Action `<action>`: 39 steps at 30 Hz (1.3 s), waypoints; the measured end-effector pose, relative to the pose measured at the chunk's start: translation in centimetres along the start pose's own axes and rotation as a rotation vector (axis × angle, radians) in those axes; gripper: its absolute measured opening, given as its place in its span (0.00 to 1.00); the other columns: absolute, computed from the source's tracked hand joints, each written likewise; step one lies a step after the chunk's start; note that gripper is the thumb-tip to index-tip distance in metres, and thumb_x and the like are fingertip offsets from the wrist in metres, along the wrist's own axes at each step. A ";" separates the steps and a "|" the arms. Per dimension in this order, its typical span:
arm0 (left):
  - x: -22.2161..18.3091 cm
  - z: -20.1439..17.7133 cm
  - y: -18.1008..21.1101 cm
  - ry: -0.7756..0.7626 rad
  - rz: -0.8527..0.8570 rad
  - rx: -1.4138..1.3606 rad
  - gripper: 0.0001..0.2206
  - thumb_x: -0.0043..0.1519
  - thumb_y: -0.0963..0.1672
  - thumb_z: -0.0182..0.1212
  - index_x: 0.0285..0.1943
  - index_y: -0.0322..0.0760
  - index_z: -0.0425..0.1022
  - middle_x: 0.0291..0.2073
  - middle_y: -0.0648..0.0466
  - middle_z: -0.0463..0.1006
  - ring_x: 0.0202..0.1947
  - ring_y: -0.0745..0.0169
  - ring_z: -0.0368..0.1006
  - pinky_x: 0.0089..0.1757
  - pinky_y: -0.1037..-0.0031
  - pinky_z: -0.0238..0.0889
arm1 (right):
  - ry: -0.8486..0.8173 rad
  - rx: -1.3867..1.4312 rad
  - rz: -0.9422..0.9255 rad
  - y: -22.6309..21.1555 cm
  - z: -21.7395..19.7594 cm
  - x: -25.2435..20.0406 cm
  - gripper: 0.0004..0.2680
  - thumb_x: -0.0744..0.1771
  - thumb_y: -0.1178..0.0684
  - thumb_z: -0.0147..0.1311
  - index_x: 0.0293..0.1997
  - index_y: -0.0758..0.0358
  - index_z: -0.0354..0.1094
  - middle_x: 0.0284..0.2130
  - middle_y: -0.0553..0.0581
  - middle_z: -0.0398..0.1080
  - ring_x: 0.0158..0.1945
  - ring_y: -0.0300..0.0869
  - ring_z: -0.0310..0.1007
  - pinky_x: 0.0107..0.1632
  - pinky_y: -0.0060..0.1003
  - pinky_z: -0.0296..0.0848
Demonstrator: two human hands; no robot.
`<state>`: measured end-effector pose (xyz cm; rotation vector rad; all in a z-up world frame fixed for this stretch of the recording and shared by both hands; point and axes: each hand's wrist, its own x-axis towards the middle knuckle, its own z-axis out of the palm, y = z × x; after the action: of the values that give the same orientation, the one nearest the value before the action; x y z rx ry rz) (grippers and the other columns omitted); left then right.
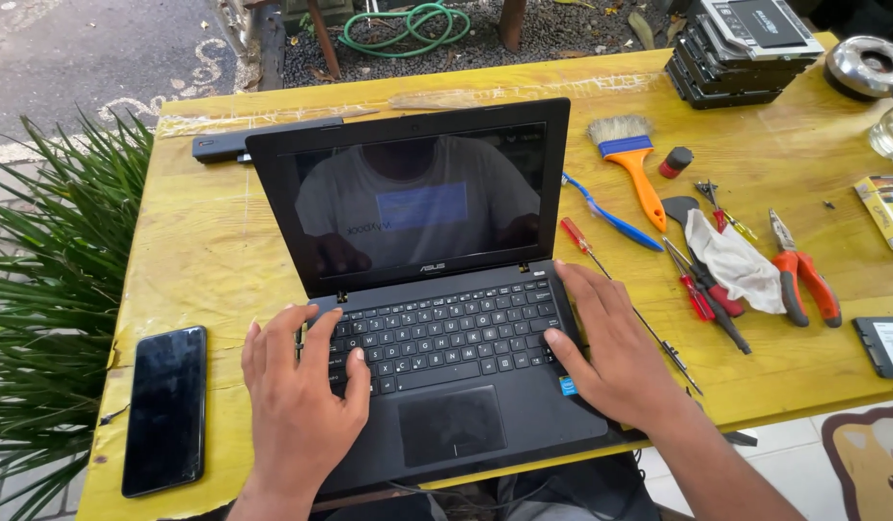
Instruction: A person scrolls through a smartphone and then proceeds to type on a laptop keyboard at a repair station.
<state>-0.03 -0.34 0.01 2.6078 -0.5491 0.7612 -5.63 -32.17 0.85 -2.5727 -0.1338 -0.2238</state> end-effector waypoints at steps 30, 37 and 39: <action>0.5 -1.3 0.0 0.133 -0.003 -0.430 0.08 0.62 0.37 0.59 0.48 0.30 0.79 0.43 0.47 0.77 0.45 0.53 0.75 0.49 0.68 0.72 | 0.035 0.117 0.077 -0.3 -0.2 -0.1 0.20 0.67 0.54 0.49 0.68 0.59 0.57 0.64 0.59 0.62 0.69 0.49 0.59 0.66 0.48 0.63; 0.4 -1.1 0.1 0.168 0.069 -0.368 0.08 0.62 0.37 0.58 0.48 0.32 0.79 0.44 0.47 0.77 0.45 0.53 0.74 0.48 0.66 0.69 | 0.003 0.071 0.091 -0.3 -0.4 0.0 0.19 0.67 0.50 0.48 0.67 0.57 0.60 0.65 0.55 0.61 0.70 0.47 0.58 0.68 0.48 0.58; 0.4 -0.8 -0.1 0.105 -0.020 -0.297 0.12 0.60 0.39 0.59 0.53 0.33 0.77 0.48 0.48 0.74 0.50 0.52 0.72 0.52 0.62 0.67 | 0.006 0.084 0.083 -0.2 -0.4 0.1 0.19 0.67 0.51 0.48 0.67 0.57 0.60 0.65 0.56 0.61 0.70 0.47 0.58 0.68 0.48 0.59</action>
<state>0.02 0.02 0.88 2.2843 -0.5575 0.7433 -5.60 -32.19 1.29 -2.4874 -0.0337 -0.1904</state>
